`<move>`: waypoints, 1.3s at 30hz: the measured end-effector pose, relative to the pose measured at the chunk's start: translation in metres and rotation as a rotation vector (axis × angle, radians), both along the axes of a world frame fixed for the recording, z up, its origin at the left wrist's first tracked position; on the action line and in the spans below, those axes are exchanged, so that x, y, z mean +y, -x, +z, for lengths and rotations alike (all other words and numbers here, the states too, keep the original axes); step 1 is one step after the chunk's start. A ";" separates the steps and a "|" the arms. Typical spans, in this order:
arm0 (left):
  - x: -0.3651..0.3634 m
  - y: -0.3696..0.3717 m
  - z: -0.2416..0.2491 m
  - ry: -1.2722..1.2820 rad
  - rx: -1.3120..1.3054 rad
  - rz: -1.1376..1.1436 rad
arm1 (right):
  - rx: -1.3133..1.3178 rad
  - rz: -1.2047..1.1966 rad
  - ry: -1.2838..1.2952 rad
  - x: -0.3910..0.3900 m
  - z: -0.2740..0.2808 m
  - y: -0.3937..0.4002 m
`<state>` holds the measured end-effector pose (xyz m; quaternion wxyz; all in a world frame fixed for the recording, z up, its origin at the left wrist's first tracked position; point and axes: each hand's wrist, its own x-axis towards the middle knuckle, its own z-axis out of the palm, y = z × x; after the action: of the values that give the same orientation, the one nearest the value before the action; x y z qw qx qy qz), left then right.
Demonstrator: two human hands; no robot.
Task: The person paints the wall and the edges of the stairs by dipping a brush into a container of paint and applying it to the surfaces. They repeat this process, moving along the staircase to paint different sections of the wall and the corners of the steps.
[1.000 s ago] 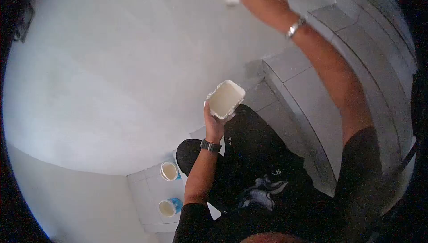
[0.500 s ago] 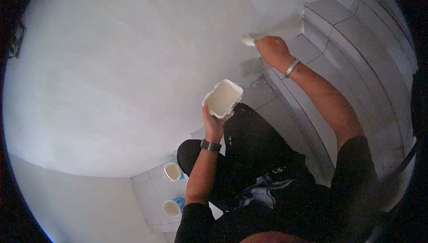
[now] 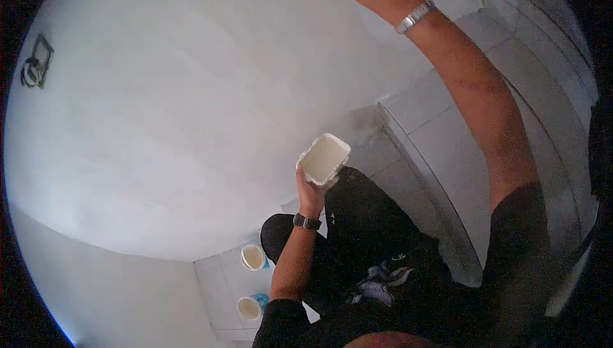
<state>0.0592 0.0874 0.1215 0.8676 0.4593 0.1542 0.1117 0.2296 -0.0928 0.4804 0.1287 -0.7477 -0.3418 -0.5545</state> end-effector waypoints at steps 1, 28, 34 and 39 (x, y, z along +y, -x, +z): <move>0.001 -0.001 -0.001 -0.003 -0.010 0.009 | 0.075 -0.021 -0.016 0.001 0.000 0.001; 0.035 0.021 0.044 0.196 -0.075 -0.374 | 0.736 -0.704 -0.155 -0.216 -0.464 0.118; 0.064 0.036 0.069 0.113 0.164 -0.596 | 1.345 -0.545 -0.195 -0.169 -0.381 0.151; 0.098 0.067 0.083 0.059 0.265 -0.592 | 1.268 -0.570 -0.033 -0.199 -0.436 0.157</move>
<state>-0.0078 0.1852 0.2049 0.8478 0.4693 0.1289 -0.2107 0.0722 -0.2913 0.0440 0.1645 -0.9858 0.0175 -0.0282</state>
